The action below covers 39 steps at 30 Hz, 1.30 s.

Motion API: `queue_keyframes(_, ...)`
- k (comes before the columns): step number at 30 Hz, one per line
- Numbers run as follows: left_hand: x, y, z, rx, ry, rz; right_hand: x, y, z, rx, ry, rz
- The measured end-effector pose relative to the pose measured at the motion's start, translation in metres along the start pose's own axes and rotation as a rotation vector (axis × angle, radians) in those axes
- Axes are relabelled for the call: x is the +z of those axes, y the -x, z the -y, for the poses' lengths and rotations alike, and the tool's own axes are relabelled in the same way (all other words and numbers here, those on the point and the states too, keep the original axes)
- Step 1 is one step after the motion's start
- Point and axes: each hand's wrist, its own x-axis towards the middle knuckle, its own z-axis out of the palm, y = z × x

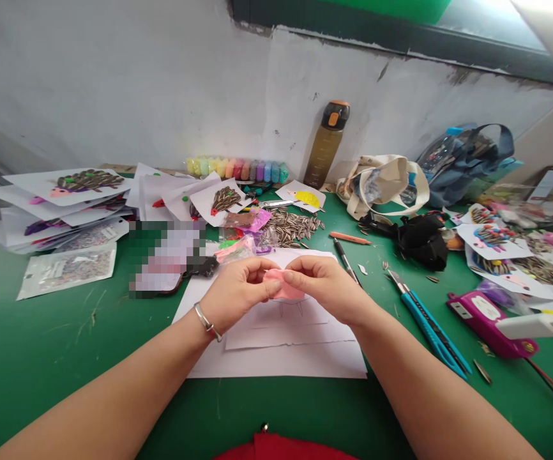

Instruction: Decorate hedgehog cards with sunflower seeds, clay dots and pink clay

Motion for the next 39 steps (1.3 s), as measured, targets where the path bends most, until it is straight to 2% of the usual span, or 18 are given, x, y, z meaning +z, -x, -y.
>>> queue_keyframes(6,-0.0007,-0.0018,0.0021,-0.025,-0.026,-0.002,0.0019,0.0,-0.0005,-0.043,0.006,-0.051)
queue_keyframes(11,-0.0019,-0.0017,0.0023,-0.027,-0.014,0.036,0.0014,0.0013,0.0028,-0.043,-0.001,-0.034)
queue_keyframes(15,-0.0024,-0.0012,0.0015,0.02,-0.068,0.006,0.0013,0.0018,0.0053,-0.07,-0.018,-0.03)
queue_keyframes(20,-0.0027,-0.0015,0.0037,0.064,-0.084,-0.009,0.0035,0.003,0.0061,0.005,-0.136,0.039)
queue_keyframes(27,-0.0032,-0.0008,0.0046,-0.05,-0.003,0.097,0.0014,0.0017,0.0015,0.004,-0.1,0.001)
queue_keyframes(34,-0.0038,-0.0008,0.0057,-0.073,-0.054,0.092,0.001,0.0037,0.0068,-0.006,-0.16,0.041)
queue_keyframes(39,-0.0046,-0.0021,0.0072,-0.021,-0.042,0.049,0.001,0.0024,0.0056,0.012,-0.18,0.036)
